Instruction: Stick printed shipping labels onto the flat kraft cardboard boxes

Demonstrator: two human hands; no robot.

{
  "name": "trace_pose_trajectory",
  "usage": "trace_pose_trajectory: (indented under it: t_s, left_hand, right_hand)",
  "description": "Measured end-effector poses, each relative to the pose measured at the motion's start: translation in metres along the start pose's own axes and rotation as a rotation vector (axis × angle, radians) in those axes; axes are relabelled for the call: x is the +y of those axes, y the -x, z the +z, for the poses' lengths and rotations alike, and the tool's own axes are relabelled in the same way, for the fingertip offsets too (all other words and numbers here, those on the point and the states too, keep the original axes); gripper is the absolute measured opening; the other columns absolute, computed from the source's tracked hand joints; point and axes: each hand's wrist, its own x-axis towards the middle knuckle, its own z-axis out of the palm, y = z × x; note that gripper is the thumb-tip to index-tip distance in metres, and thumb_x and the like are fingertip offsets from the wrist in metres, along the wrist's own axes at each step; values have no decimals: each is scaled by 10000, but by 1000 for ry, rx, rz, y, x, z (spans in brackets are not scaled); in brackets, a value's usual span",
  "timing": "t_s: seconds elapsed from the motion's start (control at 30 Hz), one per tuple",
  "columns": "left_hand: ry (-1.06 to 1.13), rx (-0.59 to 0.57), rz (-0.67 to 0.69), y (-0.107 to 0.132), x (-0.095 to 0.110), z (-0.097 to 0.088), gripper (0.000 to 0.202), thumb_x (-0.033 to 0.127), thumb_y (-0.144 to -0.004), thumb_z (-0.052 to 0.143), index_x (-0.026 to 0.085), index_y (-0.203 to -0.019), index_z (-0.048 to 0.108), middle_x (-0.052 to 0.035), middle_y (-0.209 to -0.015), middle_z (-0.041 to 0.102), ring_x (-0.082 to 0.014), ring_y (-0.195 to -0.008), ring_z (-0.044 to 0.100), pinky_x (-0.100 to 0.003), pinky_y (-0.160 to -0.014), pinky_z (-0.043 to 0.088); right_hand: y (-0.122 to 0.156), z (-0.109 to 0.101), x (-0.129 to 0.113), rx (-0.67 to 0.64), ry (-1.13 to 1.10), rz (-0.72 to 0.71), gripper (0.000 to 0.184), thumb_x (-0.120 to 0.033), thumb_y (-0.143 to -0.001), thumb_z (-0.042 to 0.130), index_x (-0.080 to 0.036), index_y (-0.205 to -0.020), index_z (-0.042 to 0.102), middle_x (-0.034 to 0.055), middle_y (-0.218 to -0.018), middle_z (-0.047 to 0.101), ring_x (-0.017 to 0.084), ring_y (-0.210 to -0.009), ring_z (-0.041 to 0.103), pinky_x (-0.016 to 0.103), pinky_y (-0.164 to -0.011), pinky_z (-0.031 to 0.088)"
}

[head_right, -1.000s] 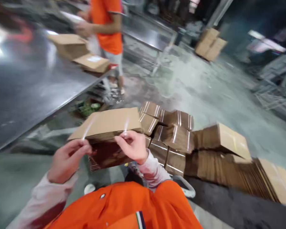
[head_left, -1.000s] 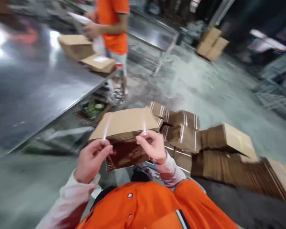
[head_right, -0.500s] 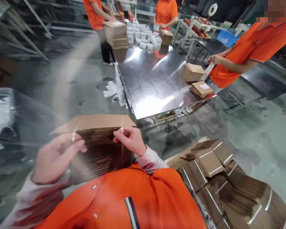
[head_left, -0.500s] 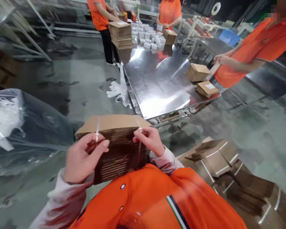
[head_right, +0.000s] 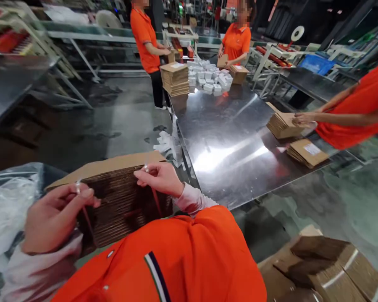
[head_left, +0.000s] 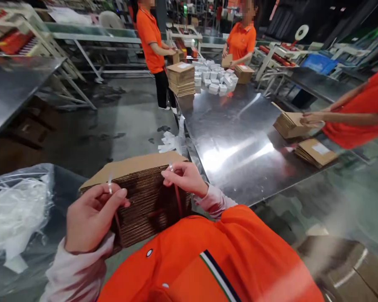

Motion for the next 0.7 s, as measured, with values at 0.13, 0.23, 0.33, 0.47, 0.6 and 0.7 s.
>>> trace_pose_trajectory:
  t_s: [0.13,0.23,0.33,0.47,0.6,0.7]
  left_hand:
    - [39,-49,117,-81,21,6,258,404,-720,740,194,-760,596,-16,-592,655,-171,-552,631,-258,-546,492]
    - [109,-92,144,-151,25,20,281,424,-701,726,185,-745,585,2,-575,621,-168,-528,636,-256,-531,485]
    - [159,-183,170,-226,16,41,303,437,-685,724,181,-741,573,13,-554,596,-167,-502,628,-259,-521,472]
    - [181,-368,196,-324,1,85,300,450,-722,695,186,-710,553,12,-512,581,-165,-459,608,-250,-485,423]
    - [167,-408,329,-417,8,152,276,415,-786,645,190,-673,530,28,-466,532,-145,-437,580,-239,-483,381]
    - [167,-396,467,-476,24,208,260,395,-824,622,187,-691,541,27,-486,543,-133,-469,571,-241,-513,384]
  right_hand:
    - [-81,-16,-17,75,48,-72,489,-654,-725,723,-171,-696,650,4,-615,692,106,-555,657,213,-601,551]
    - [-135,-33,-15,147,102,-78,460,-619,-746,736,-170,-691,656,16,-603,697,119,-536,652,222,-570,545]
    - [-180,-52,-4,288,142,-60,476,-628,-720,753,-167,-652,658,27,-581,693,129,-511,641,234,-550,548]
    - [-234,-85,11,506,191,-38,506,-641,-697,759,-158,-587,658,37,-551,678,123,-486,621,232,-538,548]
    - [-295,-139,20,751,196,-65,530,-665,-631,784,-146,-635,682,37,-557,678,141,-469,621,260,-519,551]
    - [-344,-198,18,867,294,-173,528,-668,-672,739,-150,-603,663,39,-537,668,145,-471,614,270,-539,537]
